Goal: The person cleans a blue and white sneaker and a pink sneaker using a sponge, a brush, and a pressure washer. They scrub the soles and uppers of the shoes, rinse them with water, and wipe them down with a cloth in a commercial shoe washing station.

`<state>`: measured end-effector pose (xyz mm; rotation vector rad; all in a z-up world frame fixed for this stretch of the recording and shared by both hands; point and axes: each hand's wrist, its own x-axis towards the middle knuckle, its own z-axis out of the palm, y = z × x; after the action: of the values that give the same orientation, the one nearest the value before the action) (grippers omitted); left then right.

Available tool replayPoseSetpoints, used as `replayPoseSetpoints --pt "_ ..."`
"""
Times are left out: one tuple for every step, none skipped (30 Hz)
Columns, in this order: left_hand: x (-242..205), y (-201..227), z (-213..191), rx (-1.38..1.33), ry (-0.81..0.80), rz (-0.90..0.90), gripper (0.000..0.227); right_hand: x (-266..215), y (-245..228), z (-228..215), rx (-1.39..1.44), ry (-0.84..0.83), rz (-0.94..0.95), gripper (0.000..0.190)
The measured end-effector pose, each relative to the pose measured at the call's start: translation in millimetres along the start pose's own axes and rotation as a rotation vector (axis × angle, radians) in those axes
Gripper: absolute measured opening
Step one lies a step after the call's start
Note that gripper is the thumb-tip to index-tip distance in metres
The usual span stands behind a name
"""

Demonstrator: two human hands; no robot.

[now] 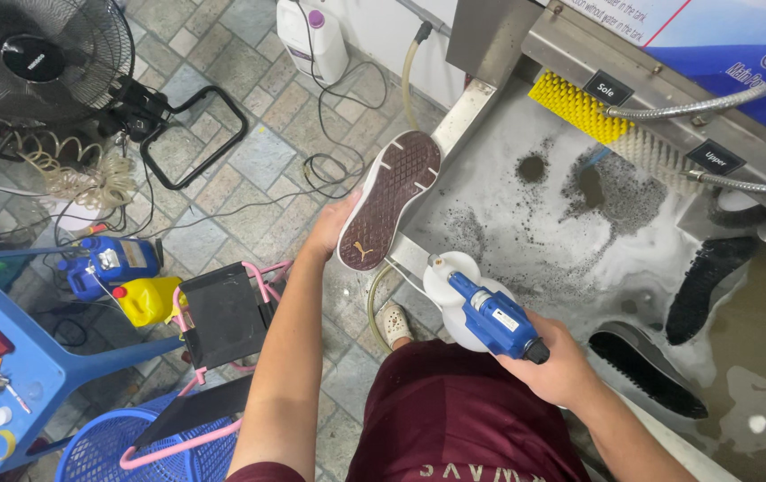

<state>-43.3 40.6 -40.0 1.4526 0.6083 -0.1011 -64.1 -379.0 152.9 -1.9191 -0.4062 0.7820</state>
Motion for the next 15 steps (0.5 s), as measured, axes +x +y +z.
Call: replayPoseSetpoints --pt "-1 0 1 -0.024 -0.014 0.019 0.055 1 -1 0 -0.015 0.009 -0.007 0.044" --pt "-1 -1 2 -0.047 -0.028 0.038 0.054 1 -3 1 -0.031 0.018 -0.014 0.044" --pt "-1 -1 3 -0.035 -0.026 0.035 0.054 1 -4 0 -0.028 0.014 -0.006 0.045" --pt "-1 -2 4 -0.023 -0.023 0.033 0.054 2 -5 -1 -0.026 0.009 0.001 0.045" --pt "-1 -2 5 -0.012 -0.02 0.031 0.054 3 -6 -3 -0.024 0.004 0.008 0.046" --pt "-2 -3 5 -0.015 -0.02 0.033 0.053 3 -7 -4 -0.035 -0.008 0.003 0.047" --pt "-1 -3 5 -0.018 -0.02 0.037 0.053 4 -8 -5 -0.046 -0.02 -0.004 0.048" --pt "0 -4 5 -0.021 -0.019 0.041 0.052 5 -7 -5 -0.057 -0.032 -0.011 0.049" --pt "0 -7 4 -0.054 -0.003 0.011 0.053 5 -5 -5 -0.04 -0.032 -0.01 0.049" --pt "-2 -12 0 -0.086 0.013 -0.019 0.054 6 -2 -3 -0.023 -0.033 -0.01 0.049" --pt "-4 -18 -3 -0.121 0.031 -0.046 0.056 8 2 -2 -0.009 -0.034 -0.012 0.049" --pt "-6 -26 -7 -0.26 0.043 -0.063 0.056 12 7 -1 -0.022 -0.065 0.049 0.043" --pt "-11 -35 -13 -0.4 0.061 -0.078 0.056 18 12 1 -0.036 -0.1 0.108 0.038" --pt "-18 -44 -19 -0.54 0.078 -0.093 0.057 24 16 4 -0.05 -0.136 0.167 0.032" --pt "-28 -53 -28 -0.704 0.053 -0.077 0.058 31 18 10 0.084 -0.163 0.144 0.035"
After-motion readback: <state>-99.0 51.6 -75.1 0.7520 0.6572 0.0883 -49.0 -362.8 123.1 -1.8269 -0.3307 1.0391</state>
